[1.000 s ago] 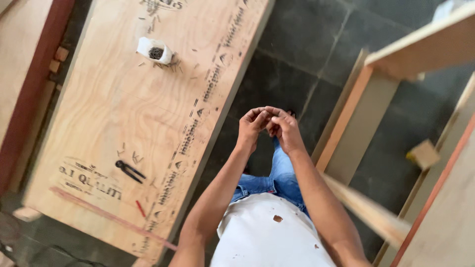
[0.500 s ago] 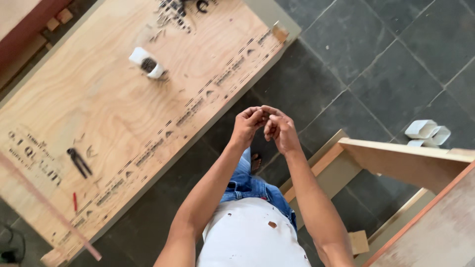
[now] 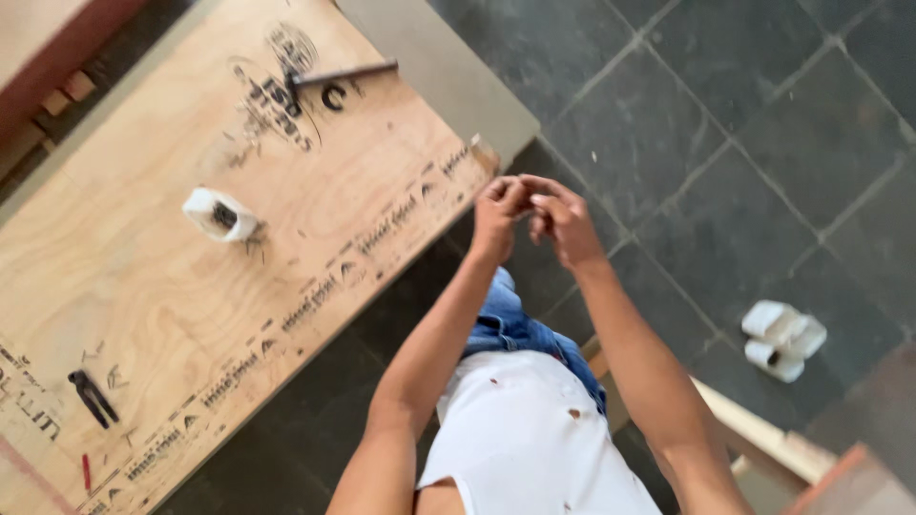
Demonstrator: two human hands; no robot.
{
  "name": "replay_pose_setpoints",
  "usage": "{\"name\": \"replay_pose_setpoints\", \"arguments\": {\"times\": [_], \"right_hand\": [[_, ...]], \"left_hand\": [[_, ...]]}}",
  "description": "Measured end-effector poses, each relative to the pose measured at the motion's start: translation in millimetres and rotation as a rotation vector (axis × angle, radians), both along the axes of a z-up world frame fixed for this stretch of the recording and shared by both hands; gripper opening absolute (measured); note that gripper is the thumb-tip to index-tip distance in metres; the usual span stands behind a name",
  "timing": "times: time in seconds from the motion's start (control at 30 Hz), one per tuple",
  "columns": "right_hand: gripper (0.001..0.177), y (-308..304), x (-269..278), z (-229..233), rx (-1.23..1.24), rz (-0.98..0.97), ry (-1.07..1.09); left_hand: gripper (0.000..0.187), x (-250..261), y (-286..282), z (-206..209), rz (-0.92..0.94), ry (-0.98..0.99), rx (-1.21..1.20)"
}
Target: The person measures and marks a large plywood sheet using a wooden straightedge and a red pencil. They also use a tape measure to verify dimensions and mark points along the edges of the board.
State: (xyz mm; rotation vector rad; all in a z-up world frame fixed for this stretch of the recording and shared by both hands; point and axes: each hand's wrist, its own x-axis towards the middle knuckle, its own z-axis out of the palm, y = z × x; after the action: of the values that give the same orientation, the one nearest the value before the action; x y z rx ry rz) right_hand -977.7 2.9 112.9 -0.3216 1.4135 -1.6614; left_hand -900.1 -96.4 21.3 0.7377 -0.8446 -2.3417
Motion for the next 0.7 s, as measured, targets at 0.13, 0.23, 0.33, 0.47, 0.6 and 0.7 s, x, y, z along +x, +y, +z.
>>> {"name": "replay_pose_setpoints", "arguments": {"times": [0.13, 0.23, 0.33, 0.47, 0.6, 0.7], "right_hand": [[0.036, -10.1, -92.3, 16.6, -0.014, -0.044, -0.028], [0.036, -24.7, -157.9, 15.7, 0.006, -0.039, -0.033], [0.035, -40.0, -227.9, -3.4, 0.021, 0.033, -0.03], [0.033, -62.3, -322.8, -30.1, 0.025, 0.146, -0.064], [0.03, -83.4, -411.9, -39.9, 0.011, 0.307, -0.075], [0.029, -108.7, -473.2, -29.3, 0.057, 0.437, -0.104]], "left_hand": [[0.016, -98.2, -11.0, 8.7, -0.043, -0.081, -0.118], [0.016, -162.5, -25.2, 8.7, -0.034, -0.132, -0.175], [0.016, -218.5, -38.0, -4.9, 0.013, -0.232, -0.213], [0.015, -295.6, -48.6, -14.7, 0.114, -0.266, -0.177], [0.007, -376.1, -58.9, -2.5, 0.242, -0.256, -0.079], [0.004, -419.6, -66.7, 15.2, 0.339, -0.285, -0.111]]}}
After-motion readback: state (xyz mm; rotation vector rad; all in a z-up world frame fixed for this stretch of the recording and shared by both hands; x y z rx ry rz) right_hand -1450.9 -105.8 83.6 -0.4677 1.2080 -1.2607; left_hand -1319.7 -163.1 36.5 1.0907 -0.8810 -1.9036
